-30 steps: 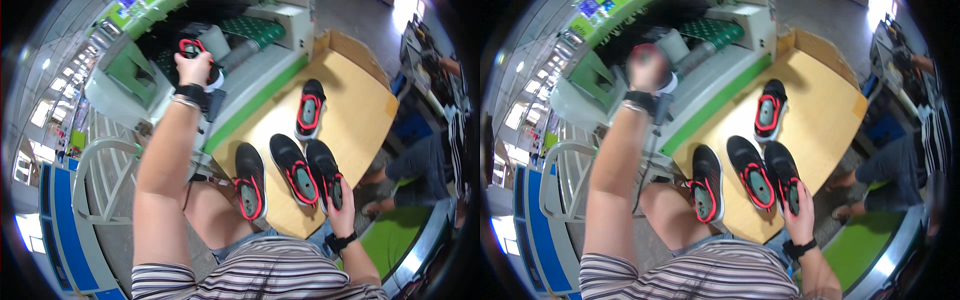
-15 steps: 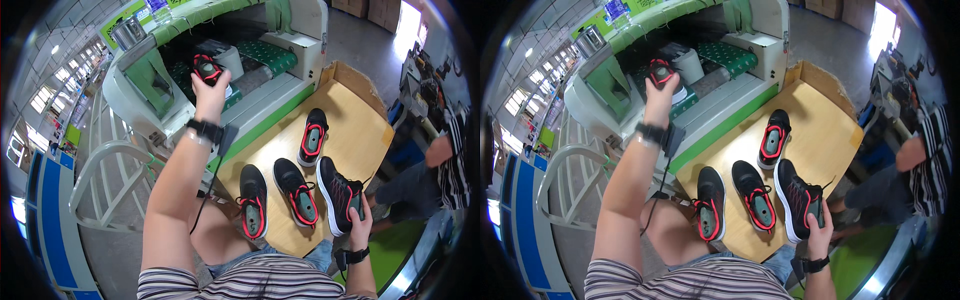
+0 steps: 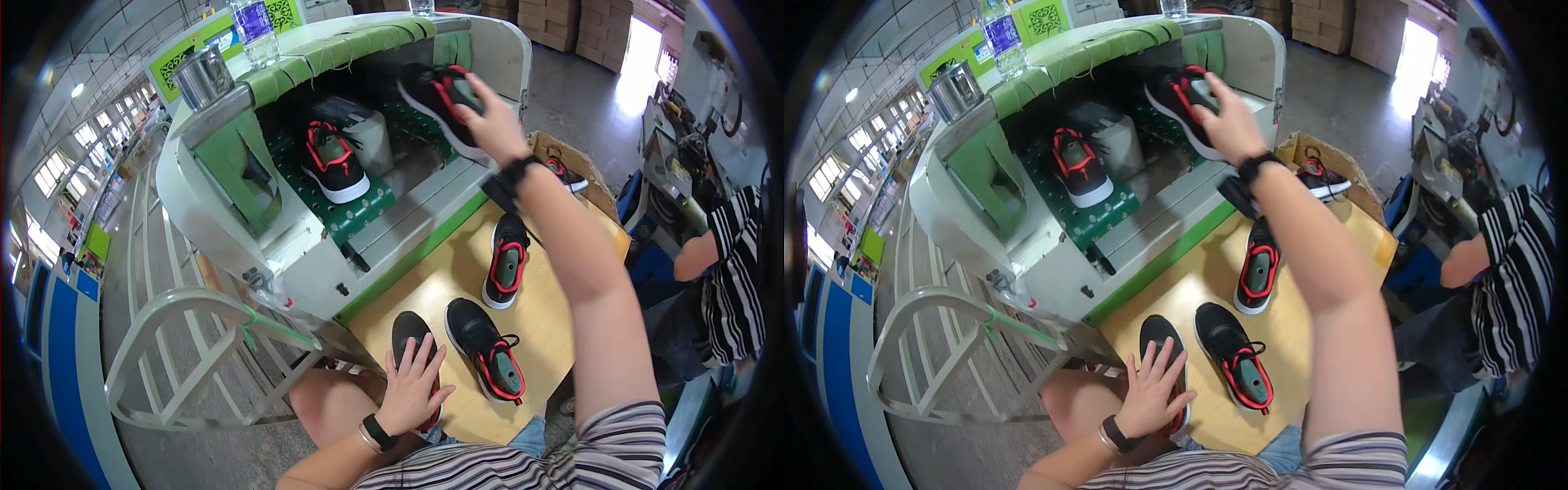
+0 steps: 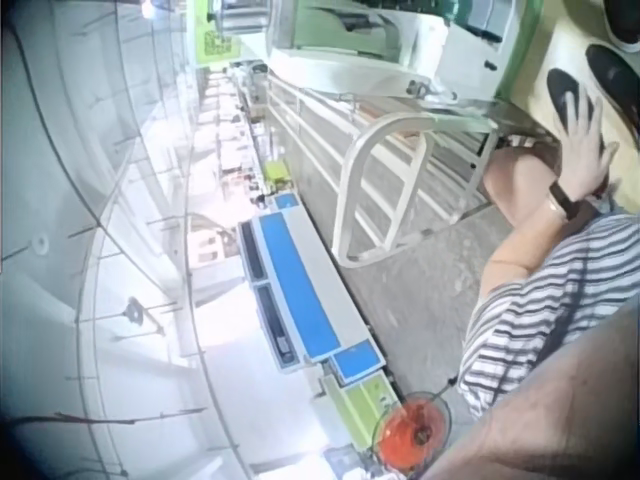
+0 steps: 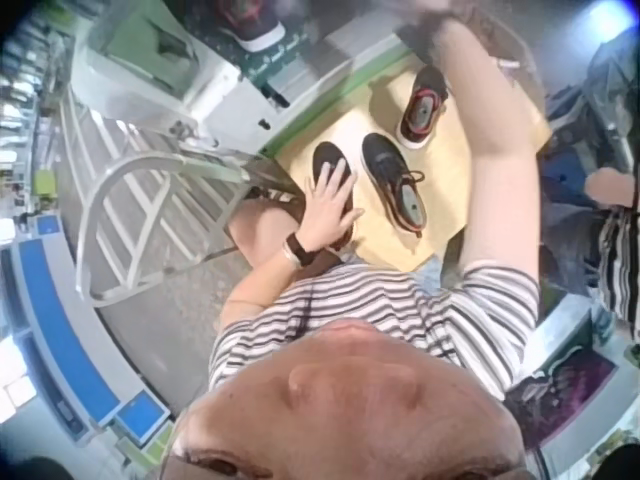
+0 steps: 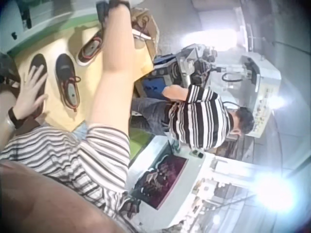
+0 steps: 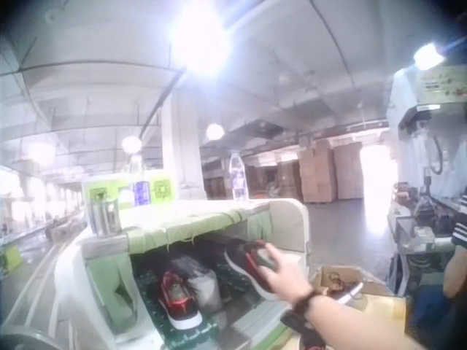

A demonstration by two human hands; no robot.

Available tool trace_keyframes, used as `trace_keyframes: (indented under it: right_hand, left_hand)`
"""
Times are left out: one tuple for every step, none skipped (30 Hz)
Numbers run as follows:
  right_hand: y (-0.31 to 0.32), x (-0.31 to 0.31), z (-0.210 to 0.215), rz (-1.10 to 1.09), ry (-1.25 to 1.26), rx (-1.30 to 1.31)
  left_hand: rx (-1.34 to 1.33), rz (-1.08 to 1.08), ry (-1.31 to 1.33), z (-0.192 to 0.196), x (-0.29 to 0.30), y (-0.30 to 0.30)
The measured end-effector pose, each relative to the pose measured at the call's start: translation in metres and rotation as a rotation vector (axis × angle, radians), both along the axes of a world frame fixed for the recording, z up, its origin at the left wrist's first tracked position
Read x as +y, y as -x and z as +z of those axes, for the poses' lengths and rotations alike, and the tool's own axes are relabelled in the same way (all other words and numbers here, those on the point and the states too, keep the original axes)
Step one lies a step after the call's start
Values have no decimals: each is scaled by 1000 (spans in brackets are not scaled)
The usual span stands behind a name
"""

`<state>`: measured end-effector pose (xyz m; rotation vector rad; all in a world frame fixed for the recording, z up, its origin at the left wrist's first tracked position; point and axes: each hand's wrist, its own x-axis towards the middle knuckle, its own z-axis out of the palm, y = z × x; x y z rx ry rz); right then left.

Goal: Inspecting shoes for quality control and placing them onto a conveyor machine or workstation.

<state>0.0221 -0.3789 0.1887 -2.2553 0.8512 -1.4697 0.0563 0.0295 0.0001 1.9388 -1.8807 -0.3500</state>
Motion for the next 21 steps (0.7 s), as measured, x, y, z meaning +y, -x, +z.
trace_keyframes:
  right_hand:
    - [-19,-29,-12,-79,-63,162]
    - [-36,-53,-23,-155,-132,324]
    - [-54,-64,-24,-216,-196,381]
    - [-71,-70,-20,-274,-263,430]
    - [-88,-68,-20,-300,-261,471]
    - [-96,-67,-20,-338,-259,512]
    - [-97,-46,-12,-377,-225,526]
    - [-95,-43,-26,-356,-137,408]
    - [-90,-43,-43,-341,-47,292]
    - [-78,-41,-53,-327,51,179]
    - [-62,-28,-68,-161,55,119]
    - [-44,-12,-85,-121,60,170]
    - [-15,16,-99,-121,21,272]
    - [12,43,-114,-110,-35,366]
    - [46,58,-136,-128,-65,367]
    - [79,69,-150,-139,-82,361]
    - [111,72,-167,-183,-102,357]
    - [141,74,-185,-207,-184,275]
    - [164,76,-196,-218,-305,193]
    - [177,81,-199,-228,-425,105]
    - [184,84,-204,-218,-469,88]
  left_hand:
    - [1,-14,8,-1,-4,1]
    - [-13,-43,0,-2,-7,3]
    - [-34,-63,-17,-2,-6,2]
    - [-62,-82,-33,-2,-6,-2]
    - [-68,-70,-42,-4,1,-1]
    - [-62,-65,-39,-5,1,-4]
    - [-50,-52,-37,-6,0,-6]
    - [-37,-48,-32,-6,-1,-6]
    - [-27,-49,-27,-6,-1,-6]
    - [-17,-53,-31,-5,-4,-5]
    - [-5,-42,-50,-5,-1,-6]
    - [6,-34,-71,-4,-1,-7]
    - [16,-28,-83,-5,-2,-6]
    - [20,-23,-75,-3,-1,-7]
    - [18,-38,-67,-3,-2,-5]
    - [10,-42,-47,-2,-2,-4]
    - [20,-44,-51,0,-4,-2]
    - [26,-43,-47,4,-4,0]
    - [18,-44,-31,5,-4,1]
    - [17,-45,-44,6,-4,1]
    - [10,-35,-49,6,-4,2]
